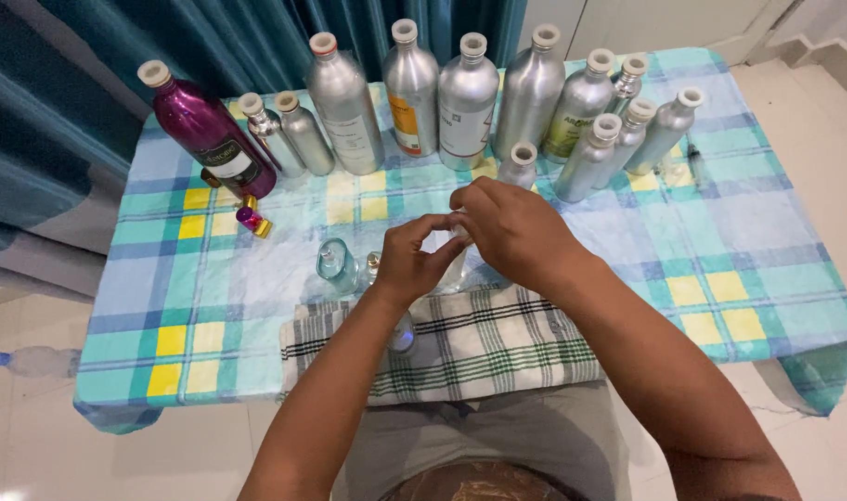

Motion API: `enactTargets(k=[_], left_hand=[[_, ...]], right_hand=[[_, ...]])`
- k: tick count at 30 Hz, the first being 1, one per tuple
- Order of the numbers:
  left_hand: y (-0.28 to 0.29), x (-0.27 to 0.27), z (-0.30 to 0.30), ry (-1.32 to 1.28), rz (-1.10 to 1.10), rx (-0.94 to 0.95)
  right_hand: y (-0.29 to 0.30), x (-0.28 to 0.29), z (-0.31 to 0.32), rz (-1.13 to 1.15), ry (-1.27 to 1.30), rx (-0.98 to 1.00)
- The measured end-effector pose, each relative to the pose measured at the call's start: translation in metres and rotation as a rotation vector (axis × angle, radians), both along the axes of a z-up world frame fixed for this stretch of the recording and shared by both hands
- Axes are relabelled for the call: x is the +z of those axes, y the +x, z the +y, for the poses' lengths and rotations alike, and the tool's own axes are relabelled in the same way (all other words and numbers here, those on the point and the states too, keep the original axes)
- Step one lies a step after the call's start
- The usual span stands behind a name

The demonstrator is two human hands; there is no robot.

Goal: Filling small glass vials with liquid using a syringe at a perfume consultation table.

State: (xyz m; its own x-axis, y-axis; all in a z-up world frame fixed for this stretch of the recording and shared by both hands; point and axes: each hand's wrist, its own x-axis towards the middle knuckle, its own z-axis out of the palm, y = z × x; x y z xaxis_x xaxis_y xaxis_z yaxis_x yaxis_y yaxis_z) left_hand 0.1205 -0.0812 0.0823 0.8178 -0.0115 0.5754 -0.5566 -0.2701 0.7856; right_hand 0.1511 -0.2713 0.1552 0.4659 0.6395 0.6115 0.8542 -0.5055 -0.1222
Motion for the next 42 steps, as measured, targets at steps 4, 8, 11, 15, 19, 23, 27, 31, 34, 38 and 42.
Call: enactTargets(k=[4, 8, 11, 15, 19, 23, 27, 31, 34, 38, 42], left_hand=[[0.000, -0.003, -0.001, -0.032, -0.015, -0.010], [0.002, -0.005, -0.001, -0.016, -0.023, 0.002], [-0.001, -0.004, -0.002, 0.002, -0.043, 0.012], [-0.003, -0.002, -0.004, -0.009, -0.046, 0.014], [-0.004, 0.002, -0.003, -0.008, -0.015, -0.005], [-0.005, 0.001, 0.000, -0.002, 0.007, -0.008], [-0.005, -0.001, 0.001, 0.007, 0.038, -0.013], [-0.003, -0.007, 0.002, 0.018, 0.074, -0.052], [-0.010, 0.002, 0.001, 0.005, 0.109, -0.074], [-0.029, 0.022, 0.012, -0.047, 0.182, -0.104], [-0.060, 0.016, 0.040, -0.039, 0.273, 0.030]], right_hand=[[-0.006, 0.014, -0.001, 0.034, 0.011, 0.014], [-0.003, 0.021, -0.001, 0.141, 0.038, 0.066], [-0.006, 0.020, -0.004, 0.088, 0.027, 0.027], [-0.008, 0.027, -0.005, 0.054, 0.022, 0.027], [-0.012, 0.039, -0.006, 0.071, 0.039, 0.036], [-0.015, 0.042, -0.007, 0.063, 0.054, 0.019], [-0.014, 0.041, -0.008, 0.045, 0.054, 0.019], [-0.019, 0.050, -0.006, 0.108, 0.079, 0.031], [-0.023, 0.054, -0.007, 0.124, 0.103, 0.010], [-0.035, 0.075, -0.016, 0.105, 0.201, -0.034], [-0.057, 0.093, -0.065, -0.006, 0.150, -0.015]])
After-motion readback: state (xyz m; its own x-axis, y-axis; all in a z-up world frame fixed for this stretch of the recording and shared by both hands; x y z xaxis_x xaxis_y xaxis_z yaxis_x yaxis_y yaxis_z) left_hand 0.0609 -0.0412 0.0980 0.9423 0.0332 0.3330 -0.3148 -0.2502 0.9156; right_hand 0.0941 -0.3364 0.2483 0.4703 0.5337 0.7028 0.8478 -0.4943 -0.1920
